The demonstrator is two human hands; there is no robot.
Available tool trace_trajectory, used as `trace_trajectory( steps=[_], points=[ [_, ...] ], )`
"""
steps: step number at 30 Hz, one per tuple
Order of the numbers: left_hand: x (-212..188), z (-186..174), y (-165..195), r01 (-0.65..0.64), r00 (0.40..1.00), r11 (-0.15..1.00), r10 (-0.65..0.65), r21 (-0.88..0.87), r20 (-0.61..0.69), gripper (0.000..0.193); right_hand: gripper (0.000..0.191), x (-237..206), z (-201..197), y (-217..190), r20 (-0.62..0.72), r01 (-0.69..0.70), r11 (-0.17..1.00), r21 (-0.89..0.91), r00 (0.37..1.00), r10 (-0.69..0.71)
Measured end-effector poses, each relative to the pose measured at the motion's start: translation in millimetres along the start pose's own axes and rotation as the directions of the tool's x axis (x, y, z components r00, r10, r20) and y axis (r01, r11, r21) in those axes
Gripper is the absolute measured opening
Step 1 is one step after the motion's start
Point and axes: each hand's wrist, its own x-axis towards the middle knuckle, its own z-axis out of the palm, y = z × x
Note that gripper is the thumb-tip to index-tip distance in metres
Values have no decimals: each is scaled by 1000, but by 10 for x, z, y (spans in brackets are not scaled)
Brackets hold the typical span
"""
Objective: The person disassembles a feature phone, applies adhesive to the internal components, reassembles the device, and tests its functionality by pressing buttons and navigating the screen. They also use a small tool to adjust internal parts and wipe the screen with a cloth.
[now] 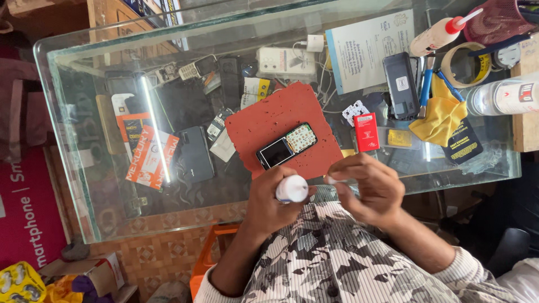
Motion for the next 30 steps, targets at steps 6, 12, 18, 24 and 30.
trace_trajectory(
  steps=[6, 12, 18, 24, 30],
  points=[
    [51, -50, 170, -222, 973, 932, 229, 286, 7, 29, 6, -5, -86, -234, 108, 57, 998, 13, 992, -58],
    [62, -22, 198, -267, 958, 890, 288, 370, 0, 29, 4, 18, -49, -276, 124, 11, 999, 48, 992, -17],
    [57, -39, 184, -274, 957, 880, 289, 388, 18, 28, 5, 44, -54, -273, 148, 28, 999, 18, 989, -30],
    [48, -64, 178, -259, 964, 895, 261, 364, 46, 27, 7, 50, -51, -247, 151, 14, 1000, -11, 989, -12],
    [49, -62, 156, -271, 960, 901, 278, 338, 31, 26, 5, 47, -51, -229, 145, 24, 1000, -18, 989, -21]
  ],
)
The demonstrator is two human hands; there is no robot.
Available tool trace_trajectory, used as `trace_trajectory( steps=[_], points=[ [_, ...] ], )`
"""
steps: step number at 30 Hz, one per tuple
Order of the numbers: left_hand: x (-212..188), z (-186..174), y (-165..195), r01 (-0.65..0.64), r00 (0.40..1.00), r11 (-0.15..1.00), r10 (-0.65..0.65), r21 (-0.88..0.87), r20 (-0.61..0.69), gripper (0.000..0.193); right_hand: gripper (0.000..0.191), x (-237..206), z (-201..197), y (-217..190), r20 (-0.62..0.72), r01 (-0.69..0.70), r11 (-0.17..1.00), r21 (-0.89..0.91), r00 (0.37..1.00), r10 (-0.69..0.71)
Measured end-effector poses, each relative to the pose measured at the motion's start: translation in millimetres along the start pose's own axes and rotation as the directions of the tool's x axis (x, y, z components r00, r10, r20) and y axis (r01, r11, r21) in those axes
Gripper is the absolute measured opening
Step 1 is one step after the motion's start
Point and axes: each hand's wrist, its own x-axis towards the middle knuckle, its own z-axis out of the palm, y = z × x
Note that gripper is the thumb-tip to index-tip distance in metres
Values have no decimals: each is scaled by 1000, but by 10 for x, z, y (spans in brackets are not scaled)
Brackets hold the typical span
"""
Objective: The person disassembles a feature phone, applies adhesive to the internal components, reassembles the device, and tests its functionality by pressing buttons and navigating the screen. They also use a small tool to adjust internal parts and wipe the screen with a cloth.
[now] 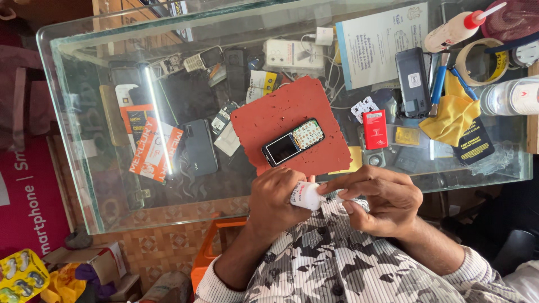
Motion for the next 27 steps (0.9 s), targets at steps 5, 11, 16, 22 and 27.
trace_trajectory(
  steps=[5, 11, 16, 22, 27],
  points=[
    [-14, 22, -18, 29, 1000, 999, -29, 16, 8, 27, 6, 7, 8, -14, 15, -14, 1000, -13, 1000, 14],
    [-28, 8, -25, 15, 1000, 990, -14, 139, -8, 27, 12, 130, -33, -96, 90, 51, 971, -232, 995, -31],
    [-20, -1, -20, -17, 1000, 977, 21, 213, -13, 26, 18, 142, -6, -83, 207, 153, 919, -362, 975, -81],
    [-2, 27, -29, -63, 997, 943, 48, 328, 56, 25, 13, 68, 24, 17, 332, -13, 803, -596, 907, 261],
    [27, 21, -50, -21, 993, 946, -19, 325, 120, 21, 41, 103, -58, -51, 307, 68, 860, -506, 946, 106]
  ],
)
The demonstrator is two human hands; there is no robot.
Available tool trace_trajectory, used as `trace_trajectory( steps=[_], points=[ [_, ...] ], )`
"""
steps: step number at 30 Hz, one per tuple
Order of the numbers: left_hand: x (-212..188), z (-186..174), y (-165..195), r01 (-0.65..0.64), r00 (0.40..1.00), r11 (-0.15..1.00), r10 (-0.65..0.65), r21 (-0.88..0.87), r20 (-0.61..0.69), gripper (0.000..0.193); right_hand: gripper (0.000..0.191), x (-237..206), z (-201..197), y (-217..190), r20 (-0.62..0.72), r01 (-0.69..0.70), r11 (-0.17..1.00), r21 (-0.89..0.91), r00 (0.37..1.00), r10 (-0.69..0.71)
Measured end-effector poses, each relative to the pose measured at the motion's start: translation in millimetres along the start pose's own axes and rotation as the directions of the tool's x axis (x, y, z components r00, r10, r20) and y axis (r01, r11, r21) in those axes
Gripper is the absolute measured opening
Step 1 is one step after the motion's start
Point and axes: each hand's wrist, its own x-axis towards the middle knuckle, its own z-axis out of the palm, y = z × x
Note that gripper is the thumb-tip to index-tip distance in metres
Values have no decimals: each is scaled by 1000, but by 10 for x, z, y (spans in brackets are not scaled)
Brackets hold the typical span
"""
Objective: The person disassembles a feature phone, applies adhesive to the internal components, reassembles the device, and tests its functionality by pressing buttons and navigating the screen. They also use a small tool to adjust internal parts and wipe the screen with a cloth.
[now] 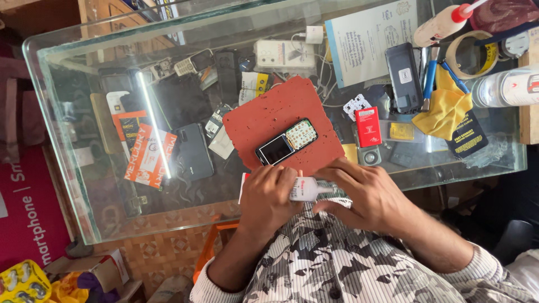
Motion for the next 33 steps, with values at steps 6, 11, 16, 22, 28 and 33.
trace_trajectory(
  steps=[6, 11, 16, 22, 28, 33],
  points=[
    [40, 12, 37, -58, 998, 998, 58, -1, 24, 21, 20, -78, 64, 63, -7, 71, 993, -99, 997, -72],
    [45, -41, 19, -170, 983, 969, 179, 182, -32, 19, 39, -258, 329, 209, 148, -333, 897, 290, 942, 302],
    [57, -78, -47, -131, 987, 965, 148, 228, -60, 20, 43, -310, 486, 314, 349, -589, 461, 664, 789, 505],
    [-52, -200, -564, 447, 875, 880, -391, 161, -286, 39, 34, -164, 283, 586, -275, -451, 876, -173, 876, 397],
    [-362, -307, -1264, 577, 812, 768, -501, 279, -299, 57, 46, -231, 128, 737, -353, -571, 735, -366, 816, 458],
    [-423, -191, -1447, 616, 787, 659, -545, 432, -289, 68, 56, -267, 115, 746, -355, -669, 644, -371, 743, 567]
  ],
)
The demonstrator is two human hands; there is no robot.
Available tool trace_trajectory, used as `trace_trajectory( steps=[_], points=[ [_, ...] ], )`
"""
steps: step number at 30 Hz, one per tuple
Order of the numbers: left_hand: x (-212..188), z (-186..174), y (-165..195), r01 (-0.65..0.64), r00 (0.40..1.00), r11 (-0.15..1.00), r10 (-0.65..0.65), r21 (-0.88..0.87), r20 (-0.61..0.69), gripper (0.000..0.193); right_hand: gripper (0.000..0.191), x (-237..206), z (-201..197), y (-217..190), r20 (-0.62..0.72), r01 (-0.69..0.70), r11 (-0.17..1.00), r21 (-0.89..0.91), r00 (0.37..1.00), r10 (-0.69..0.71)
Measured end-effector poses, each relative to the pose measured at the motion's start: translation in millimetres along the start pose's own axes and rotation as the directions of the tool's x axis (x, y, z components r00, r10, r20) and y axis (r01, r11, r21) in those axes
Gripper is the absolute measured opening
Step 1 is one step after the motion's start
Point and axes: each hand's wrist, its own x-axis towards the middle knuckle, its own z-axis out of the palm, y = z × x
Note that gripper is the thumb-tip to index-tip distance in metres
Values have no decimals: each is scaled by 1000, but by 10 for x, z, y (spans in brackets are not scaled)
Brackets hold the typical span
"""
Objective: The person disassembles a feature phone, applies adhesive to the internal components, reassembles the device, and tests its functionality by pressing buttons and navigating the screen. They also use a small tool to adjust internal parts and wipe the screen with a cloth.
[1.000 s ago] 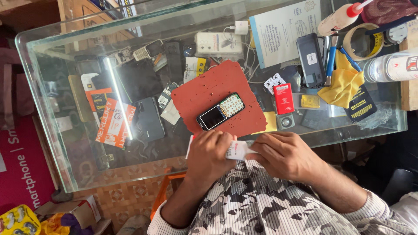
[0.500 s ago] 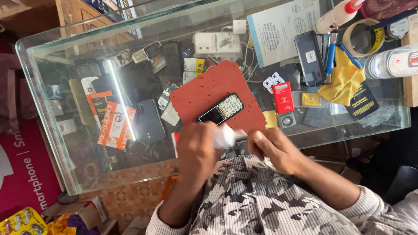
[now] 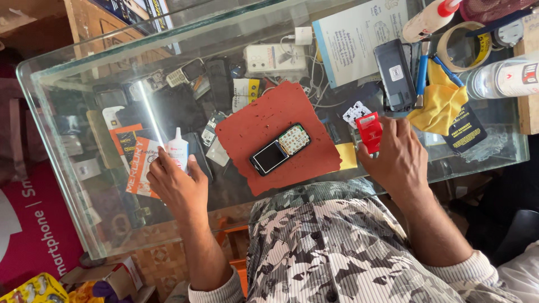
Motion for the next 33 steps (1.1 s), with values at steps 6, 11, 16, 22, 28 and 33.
trace_trajectory(
  steps=[6, 11, 16, 22, 28, 33],
  points=[
    [52, -1, 124, 26, 999, 1000, -26, 12, -48, 89, 52, 292, 73, 64, -76, 210, 977, 39, 975, -207],
    [-34, -68, 393, -155, 953, 983, 122, -100, -278, 82, 31, 415, 237, 100, -124, 241, 961, 136, 967, -224],
    [-217, -116, 830, -479, 870, 721, 466, -501, -161, 78, 20, 431, 264, 128, -129, 243, 926, 289, 968, -214],
    [-230, -54, 1206, -533, 809, 743, 587, -405, 12, 89, 16, 430, 298, 73, -137, 132, 470, 873, 990, -23],
    [-205, -20, 1236, -413, 847, 753, 524, -513, 87, 71, 35, 287, 244, -75, 270, -198, 538, 819, 961, -59],
    [-268, 36, 1238, -339, 853, 786, 488, -517, 184, 54, 30, 105, 198, -280, 199, -50, 531, 846, 953, -227]
  ],
)
